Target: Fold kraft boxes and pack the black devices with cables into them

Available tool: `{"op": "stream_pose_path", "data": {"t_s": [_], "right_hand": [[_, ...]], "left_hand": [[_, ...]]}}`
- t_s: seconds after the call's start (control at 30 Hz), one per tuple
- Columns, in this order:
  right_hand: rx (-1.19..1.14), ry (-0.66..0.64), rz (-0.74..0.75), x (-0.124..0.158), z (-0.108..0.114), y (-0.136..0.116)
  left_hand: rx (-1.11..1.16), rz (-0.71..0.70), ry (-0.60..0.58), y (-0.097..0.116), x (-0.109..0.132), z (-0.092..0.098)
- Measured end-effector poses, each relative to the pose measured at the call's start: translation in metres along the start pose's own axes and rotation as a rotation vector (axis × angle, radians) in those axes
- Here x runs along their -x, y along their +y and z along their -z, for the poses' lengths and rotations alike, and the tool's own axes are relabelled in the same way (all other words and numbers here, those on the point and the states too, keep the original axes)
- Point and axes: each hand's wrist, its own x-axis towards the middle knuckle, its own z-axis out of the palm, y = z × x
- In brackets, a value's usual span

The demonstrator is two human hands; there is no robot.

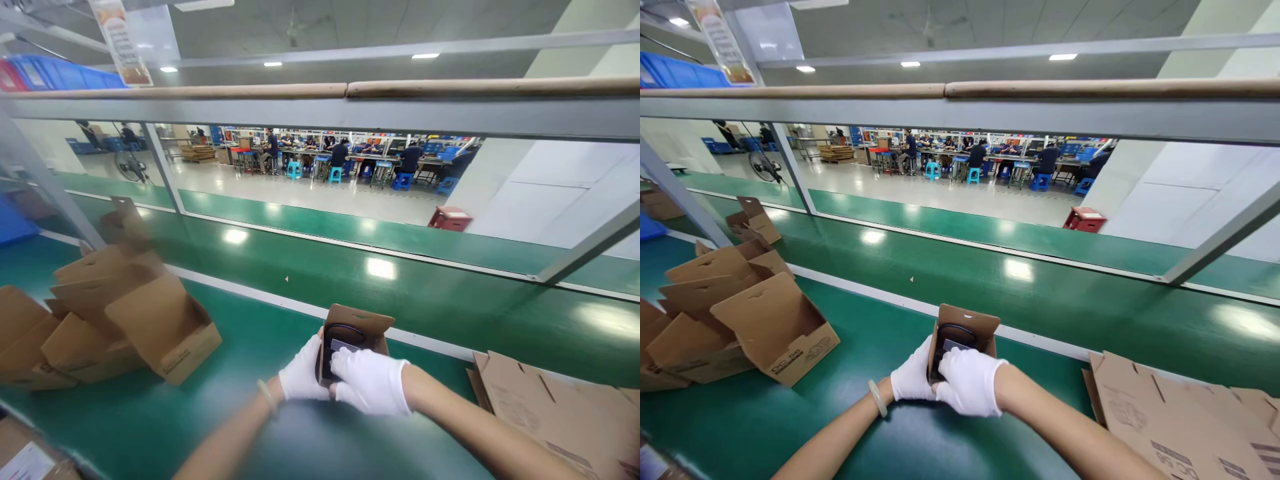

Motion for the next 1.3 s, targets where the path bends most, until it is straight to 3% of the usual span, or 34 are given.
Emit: {"op": "stream_pose_path", "data": {"t_s": [0.2, 0.4, 0.57, 0.7, 0.9, 1.07, 1.13, 1.2, 1.3], "right_hand": [[-0.097, 0.092, -0.068, -0.001, -0.015, 0.0], [0.007, 0.157, -0.13, -0.006, -0.026, 0.013], [-0.005, 0.067, -0.137, -0.011, -0.017, 0.02], [-0.027, -0.012, -0.014, -0.006, -0.013, 0.014], [-0.095, -0.004, -0.153, 0.001, -0.019, 0.013], [-0.287, 0.171, -0.039, 0.054, 0.007, 0.01], [-0.342, 0.194, -0.083, 0.086, 0.004, 0.014], [-0.361, 0.161, -0.226, 0.115, -0.016, 0.025], [-0.388, 0.196, -0.438, 0.149, -0.067, 0.055]], "left_hand": [[-0.012, -0.001, 0.051, 0.004, 0.0, -0.001], [0.018, -0.024, 0.079, 0.009, -0.003, -0.002], [0.067, 0.031, 0.071, 0.003, -0.005, -0.002], [0.056, 0.009, 0.043, -0.002, -0.003, -0.002], [0.113, 0.01, 0.054, 0.0, 0.0, -0.006], [0.146, -0.018, -0.005, 0.0, -0.005, -0.002], [0.13, -0.016, -0.015, -0.009, -0.018, 0.003], [0.083, -0.003, -0.014, -0.025, -0.04, 0.009], [-0.035, 0.042, 0.016, -0.056, -0.086, 0.019]]}}
